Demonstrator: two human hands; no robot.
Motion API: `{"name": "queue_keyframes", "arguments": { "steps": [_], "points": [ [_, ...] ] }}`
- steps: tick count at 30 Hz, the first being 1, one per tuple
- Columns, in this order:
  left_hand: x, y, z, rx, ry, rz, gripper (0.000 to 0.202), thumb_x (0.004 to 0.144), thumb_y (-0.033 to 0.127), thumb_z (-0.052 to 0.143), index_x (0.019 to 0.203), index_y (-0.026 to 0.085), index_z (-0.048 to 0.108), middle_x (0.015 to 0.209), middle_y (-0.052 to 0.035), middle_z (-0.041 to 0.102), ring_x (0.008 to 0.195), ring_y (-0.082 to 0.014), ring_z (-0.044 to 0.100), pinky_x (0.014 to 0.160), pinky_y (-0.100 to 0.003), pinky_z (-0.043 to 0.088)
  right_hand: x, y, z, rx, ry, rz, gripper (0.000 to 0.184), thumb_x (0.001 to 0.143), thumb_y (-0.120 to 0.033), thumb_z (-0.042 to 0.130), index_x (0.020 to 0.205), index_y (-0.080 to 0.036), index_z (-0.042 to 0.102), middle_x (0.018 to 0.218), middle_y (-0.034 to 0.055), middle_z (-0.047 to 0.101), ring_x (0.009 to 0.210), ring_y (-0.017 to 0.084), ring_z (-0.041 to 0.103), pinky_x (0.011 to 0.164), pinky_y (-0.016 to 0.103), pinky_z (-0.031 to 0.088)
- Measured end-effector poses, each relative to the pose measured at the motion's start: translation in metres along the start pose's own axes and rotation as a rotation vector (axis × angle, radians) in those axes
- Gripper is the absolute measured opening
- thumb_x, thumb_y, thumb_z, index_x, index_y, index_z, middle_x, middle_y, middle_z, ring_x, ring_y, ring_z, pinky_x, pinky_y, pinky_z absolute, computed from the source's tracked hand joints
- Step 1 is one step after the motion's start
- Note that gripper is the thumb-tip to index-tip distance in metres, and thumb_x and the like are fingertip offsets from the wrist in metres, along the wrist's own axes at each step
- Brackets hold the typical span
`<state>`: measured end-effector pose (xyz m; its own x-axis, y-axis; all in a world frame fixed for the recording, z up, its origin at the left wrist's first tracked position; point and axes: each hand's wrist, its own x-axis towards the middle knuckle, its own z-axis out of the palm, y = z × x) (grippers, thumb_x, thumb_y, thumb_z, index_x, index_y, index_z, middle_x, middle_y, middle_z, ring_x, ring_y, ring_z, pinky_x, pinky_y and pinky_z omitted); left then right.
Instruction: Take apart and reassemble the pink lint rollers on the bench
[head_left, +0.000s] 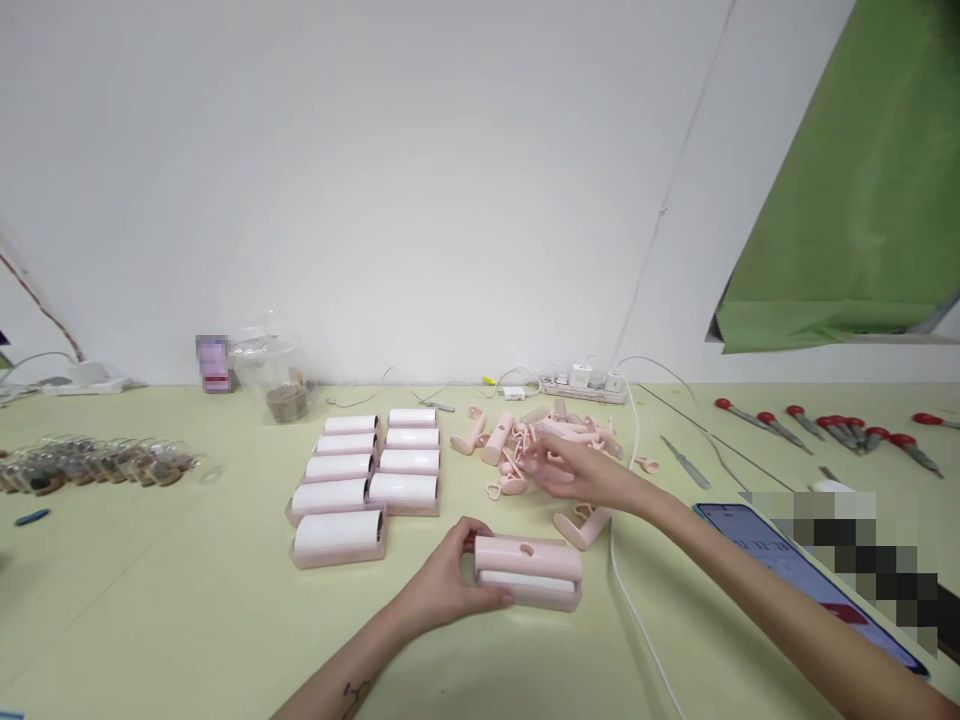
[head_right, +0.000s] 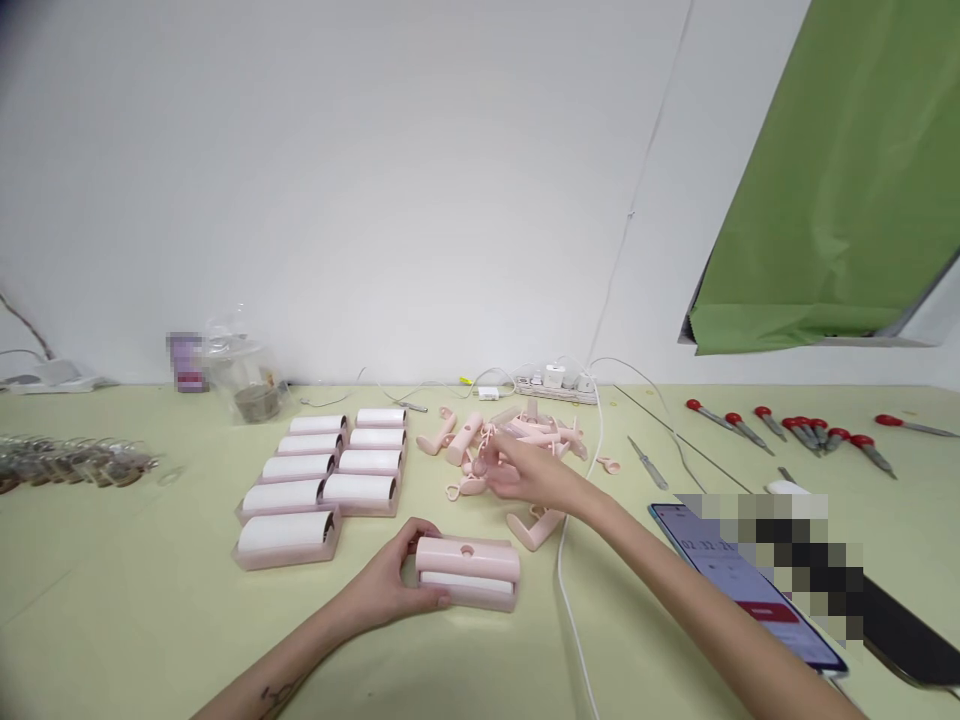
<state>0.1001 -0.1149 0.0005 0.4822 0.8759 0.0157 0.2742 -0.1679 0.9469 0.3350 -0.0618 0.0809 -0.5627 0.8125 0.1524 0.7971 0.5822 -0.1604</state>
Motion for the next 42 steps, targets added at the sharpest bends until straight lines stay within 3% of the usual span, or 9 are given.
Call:
{"name": "queue_keyframes", "arguments": {
  "steps": [3,7,12,16,21,27,31,35,42],
  "points": [
    [0.000,0.002,0.000,0.000,-0.006,0.002,0.050,0.058,0.033,0.070,0.099,0.020,0.043,0.094,-0.0016,0.052,0.085,-0.0182,0.049,0.072,-0.026,0.042,-0.013,-0.014,-0.022,0.180,-0.057,-0.058,0.027,0.085,-0.040,0.042,0.103,-0.023,0.054,0.090,0.0026,0.060,0.079,0.017,0.055,0.062,0.024,0.041],
    [0.000,0.001,0.000,0.019,-0.013,0.015,0.048,0.060,0.032,0.069,0.099,0.021,0.043,0.093,-0.0004,0.051,0.085,-0.0174,0.049,0.071,-0.025,0.041,-0.022,-0.039,-0.036,0.188,-0.154,-0.139,0.027,0.080,-0.045,0.050,0.095,-0.024,0.061,0.085,0.0029,0.063,0.076,0.019,0.057,0.061,0.027,0.039],
    [0.000,0.000,0.000,-0.003,-0.044,0.042,0.048,0.062,0.030,0.068,0.100,0.021,0.040,0.094,-0.0006,0.049,0.084,-0.0168,0.049,0.070,-0.024,0.042,-0.026,-0.054,-0.021,0.680,-0.038,0.026,0.023,0.082,-0.040,0.049,0.097,-0.023,0.044,0.090,0.0031,0.062,0.087,0.019,0.058,0.071,0.031,0.045],
    [0.001,0.001,0.000,0.003,-0.058,0.024,0.047,0.062,0.031,0.068,0.099,0.021,0.040,0.091,0.0003,0.049,0.081,-0.0159,0.049,0.068,-0.024,0.042,-0.031,-0.049,0.003,0.968,0.048,0.011,0.022,0.085,-0.033,0.048,0.099,-0.024,0.034,0.095,0.0063,0.063,0.091,0.019,0.059,0.076,0.036,0.045],
    [0.000,0.004,0.000,0.010,-0.051,0.020,0.047,0.062,0.032,0.067,0.099,0.021,0.041,0.089,0.0015,0.049,0.081,-0.0155,0.048,0.068,-0.024,0.042,-0.031,-0.047,0.007,0.929,0.074,0.031,0.022,0.085,-0.030,0.046,0.101,-0.024,0.032,0.095,0.0058,0.063,0.084,0.017,0.060,0.073,0.035,0.046],
    [-0.002,0.007,0.000,0.018,-0.039,0.032,0.042,0.064,0.027,0.064,0.099,0.021,0.041,0.092,0.0011,0.050,0.083,-0.0160,0.050,0.071,-0.025,0.042,-0.027,-0.062,-0.008,0.721,0.042,0.055,0.020,0.079,-0.032,0.053,0.082,-0.023,0.035,0.078,-0.0002,0.059,0.078,0.017,0.060,0.060,0.027,0.046],
    [-0.002,0.006,0.001,0.038,-0.006,0.038,0.042,0.064,0.026,0.064,0.099,0.021,0.042,0.096,-0.0002,0.052,0.087,-0.0174,0.051,0.076,-0.027,0.041,-0.025,-0.068,-0.004,0.683,0.054,0.031,0.020,0.080,-0.033,0.051,0.078,-0.023,0.034,0.077,-0.0016,0.057,0.074,0.016,0.059,0.057,0.025,0.044],
    [-0.005,0.004,0.008,0.134,0.096,-0.027,0.042,0.058,0.035,0.067,0.088,0.020,0.042,0.091,-0.0011,0.051,0.084,-0.0187,0.050,0.072,-0.027,0.041,-0.031,-0.073,0.009,0.789,0.126,0.091,0.018,0.084,-0.034,0.046,0.083,-0.024,0.030,0.067,-0.0046,0.058,0.061,0.015,0.059,0.055,0.025,0.043],
    [-0.013,0.012,0.026,0.496,0.289,-0.064,0.040,0.052,0.039,0.066,0.070,0.022,0.034,0.075,-0.0013,0.048,0.073,-0.0211,0.048,0.061,-0.029,0.035,-0.045,-0.086,0.027,0.831,0.313,0.236,0.025,0.084,-0.038,0.046,0.078,-0.025,0.026,0.074,-0.0002,0.062,0.064,0.018,0.063,0.055,0.029,0.048]
  ]
}}
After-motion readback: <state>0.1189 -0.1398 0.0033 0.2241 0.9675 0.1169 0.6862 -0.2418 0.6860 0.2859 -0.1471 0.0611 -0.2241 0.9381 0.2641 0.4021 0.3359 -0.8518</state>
